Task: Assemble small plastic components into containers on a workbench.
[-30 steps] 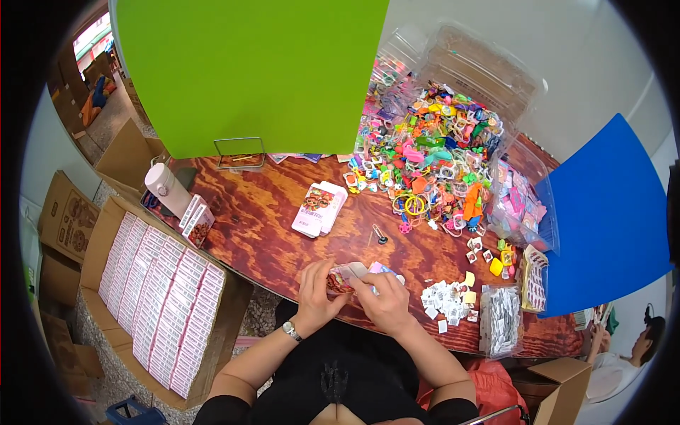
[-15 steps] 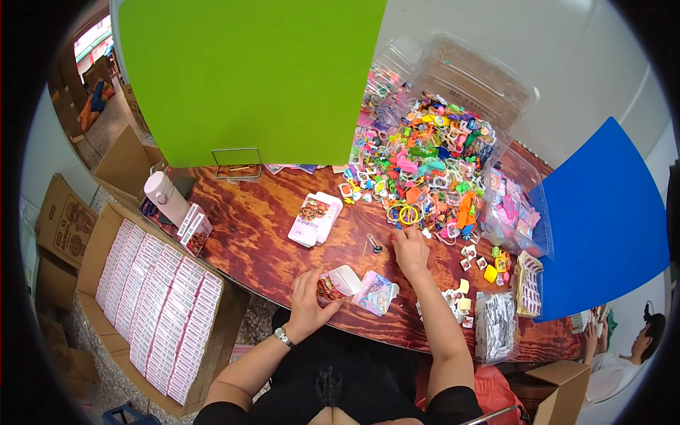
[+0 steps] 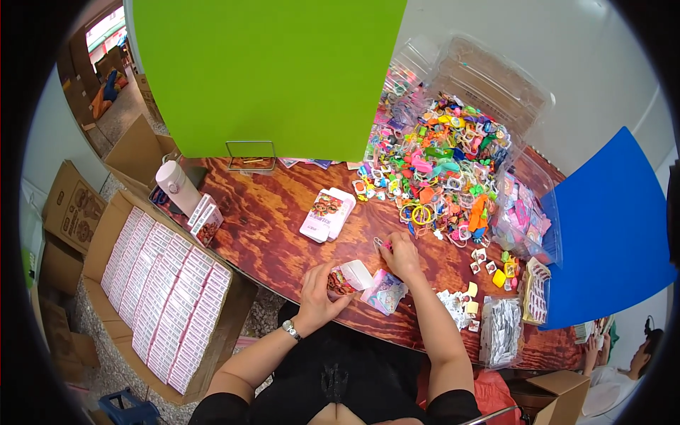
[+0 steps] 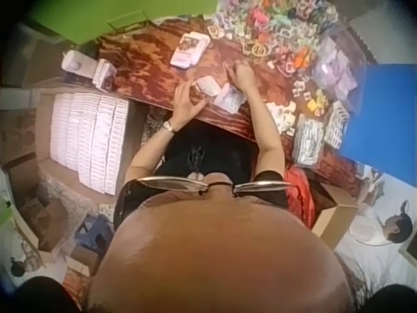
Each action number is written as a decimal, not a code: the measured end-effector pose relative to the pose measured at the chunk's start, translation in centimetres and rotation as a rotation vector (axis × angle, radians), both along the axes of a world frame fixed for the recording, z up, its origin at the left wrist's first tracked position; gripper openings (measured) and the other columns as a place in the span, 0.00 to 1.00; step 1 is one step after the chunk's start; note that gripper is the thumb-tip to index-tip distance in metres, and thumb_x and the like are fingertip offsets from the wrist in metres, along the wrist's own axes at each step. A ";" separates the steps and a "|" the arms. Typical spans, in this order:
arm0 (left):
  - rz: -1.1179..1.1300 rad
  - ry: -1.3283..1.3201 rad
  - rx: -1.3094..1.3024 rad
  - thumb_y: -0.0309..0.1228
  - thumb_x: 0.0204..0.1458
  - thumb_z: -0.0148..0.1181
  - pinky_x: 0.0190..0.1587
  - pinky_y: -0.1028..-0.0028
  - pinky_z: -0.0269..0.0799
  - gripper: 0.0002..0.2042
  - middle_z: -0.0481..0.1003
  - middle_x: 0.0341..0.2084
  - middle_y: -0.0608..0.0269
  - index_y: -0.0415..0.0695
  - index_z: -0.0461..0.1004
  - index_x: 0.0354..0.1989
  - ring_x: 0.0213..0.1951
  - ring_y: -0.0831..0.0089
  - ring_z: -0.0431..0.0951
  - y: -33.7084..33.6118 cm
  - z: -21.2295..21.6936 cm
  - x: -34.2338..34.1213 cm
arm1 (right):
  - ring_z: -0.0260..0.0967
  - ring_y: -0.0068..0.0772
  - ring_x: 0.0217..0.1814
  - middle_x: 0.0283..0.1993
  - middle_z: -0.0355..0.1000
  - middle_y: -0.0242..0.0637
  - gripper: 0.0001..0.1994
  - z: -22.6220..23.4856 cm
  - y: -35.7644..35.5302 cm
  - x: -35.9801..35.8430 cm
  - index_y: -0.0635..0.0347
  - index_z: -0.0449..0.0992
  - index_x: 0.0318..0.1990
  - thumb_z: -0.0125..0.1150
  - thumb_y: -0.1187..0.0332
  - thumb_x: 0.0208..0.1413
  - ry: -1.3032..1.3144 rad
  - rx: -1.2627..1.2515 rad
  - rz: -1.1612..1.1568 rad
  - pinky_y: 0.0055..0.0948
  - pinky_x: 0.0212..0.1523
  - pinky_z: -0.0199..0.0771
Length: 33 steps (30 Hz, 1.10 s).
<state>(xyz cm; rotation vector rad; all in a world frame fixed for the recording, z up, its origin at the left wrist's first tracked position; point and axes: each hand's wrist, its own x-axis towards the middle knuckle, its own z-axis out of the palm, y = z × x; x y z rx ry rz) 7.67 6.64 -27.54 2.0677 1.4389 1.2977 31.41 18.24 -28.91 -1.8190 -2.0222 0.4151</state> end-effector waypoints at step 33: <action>0.047 -0.067 -0.097 0.36 0.40 0.79 0.54 0.59 0.72 0.39 0.73 0.51 0.44 0.36 0.66 0.61 0.52 0.49 0.76 0.6 0.3 0.5 | 0.78 0.21 0.37 0.38 0.81 0.37 0.11 11.2 -10.9 8.7 0.66 0.79 0.49 0.64 0.71 0.61 0.372 0.249 -0.180 0.23 0.38 0.77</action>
